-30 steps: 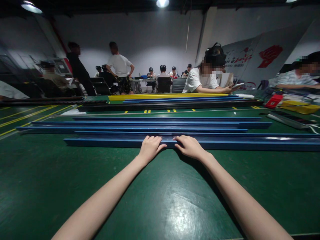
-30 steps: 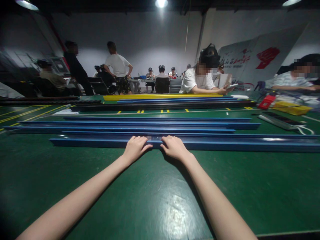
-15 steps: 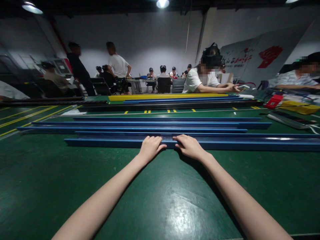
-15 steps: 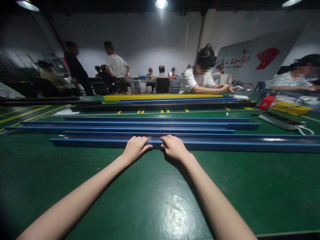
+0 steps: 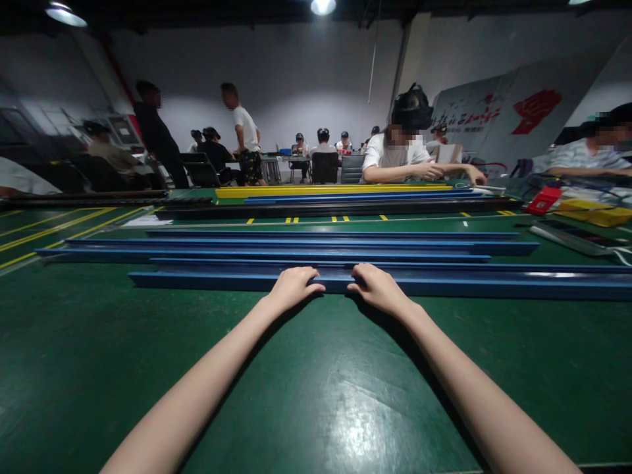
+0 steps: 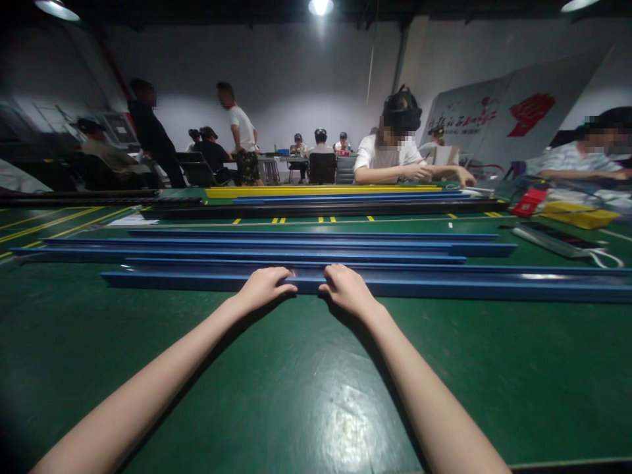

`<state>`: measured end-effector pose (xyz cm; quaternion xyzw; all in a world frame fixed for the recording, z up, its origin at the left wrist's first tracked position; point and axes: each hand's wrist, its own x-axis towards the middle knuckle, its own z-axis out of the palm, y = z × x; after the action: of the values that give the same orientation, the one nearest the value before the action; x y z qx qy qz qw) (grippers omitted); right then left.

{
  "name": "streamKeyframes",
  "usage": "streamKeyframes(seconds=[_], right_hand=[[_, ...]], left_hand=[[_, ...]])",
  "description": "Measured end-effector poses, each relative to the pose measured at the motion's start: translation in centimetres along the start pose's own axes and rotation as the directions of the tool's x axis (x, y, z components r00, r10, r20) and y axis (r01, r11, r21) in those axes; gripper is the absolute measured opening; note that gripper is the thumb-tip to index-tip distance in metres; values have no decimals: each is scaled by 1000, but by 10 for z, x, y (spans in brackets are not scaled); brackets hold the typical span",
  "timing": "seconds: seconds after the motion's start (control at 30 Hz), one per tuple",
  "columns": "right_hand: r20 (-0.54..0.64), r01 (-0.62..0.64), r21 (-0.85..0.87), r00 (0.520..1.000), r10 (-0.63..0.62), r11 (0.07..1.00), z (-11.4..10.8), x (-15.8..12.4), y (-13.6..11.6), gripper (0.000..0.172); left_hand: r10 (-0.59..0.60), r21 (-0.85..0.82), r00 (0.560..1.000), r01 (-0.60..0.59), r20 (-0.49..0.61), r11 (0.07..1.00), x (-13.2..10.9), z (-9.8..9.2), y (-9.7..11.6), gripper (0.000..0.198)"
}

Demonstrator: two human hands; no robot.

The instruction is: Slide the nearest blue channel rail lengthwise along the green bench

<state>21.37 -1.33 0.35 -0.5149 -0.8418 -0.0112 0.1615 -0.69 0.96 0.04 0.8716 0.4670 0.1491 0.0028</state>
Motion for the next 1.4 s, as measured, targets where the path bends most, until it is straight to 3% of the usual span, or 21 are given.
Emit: streamKeyframes(seconds=[0.17, 0.37, 0.93, 1.17, 1.4], right_hand=[[-3, 16, -1, 1000, -16, 1000, 0, 0, 0, 14], [40, 0, -67, 999, 3, 998, -7, -1, -4, 12], [43, -46, -112, 998, 51, 993, -8, 0, -6, 14], [56, -107, -163, 992, 117, 981, -9, 0, -18, 10], [-32, -32, -196, 999, 26, 980, 0, 2, -28, 22]], left_hand=[[-20, -64, 998, 24, 55, 998, 1, -7, 0, 26], [-17, -178, 1000, 16, -4, 984, 0, -8, -2, 20], [-72, -169, 996, 63, -46, 984, -2, -6, -2, 22], [-88, -158, 995, 81, -38, 984, -2, -8, 2, 21], [-86, -137, 995, 80, -43, 987, -2, -7, 4, 21]])
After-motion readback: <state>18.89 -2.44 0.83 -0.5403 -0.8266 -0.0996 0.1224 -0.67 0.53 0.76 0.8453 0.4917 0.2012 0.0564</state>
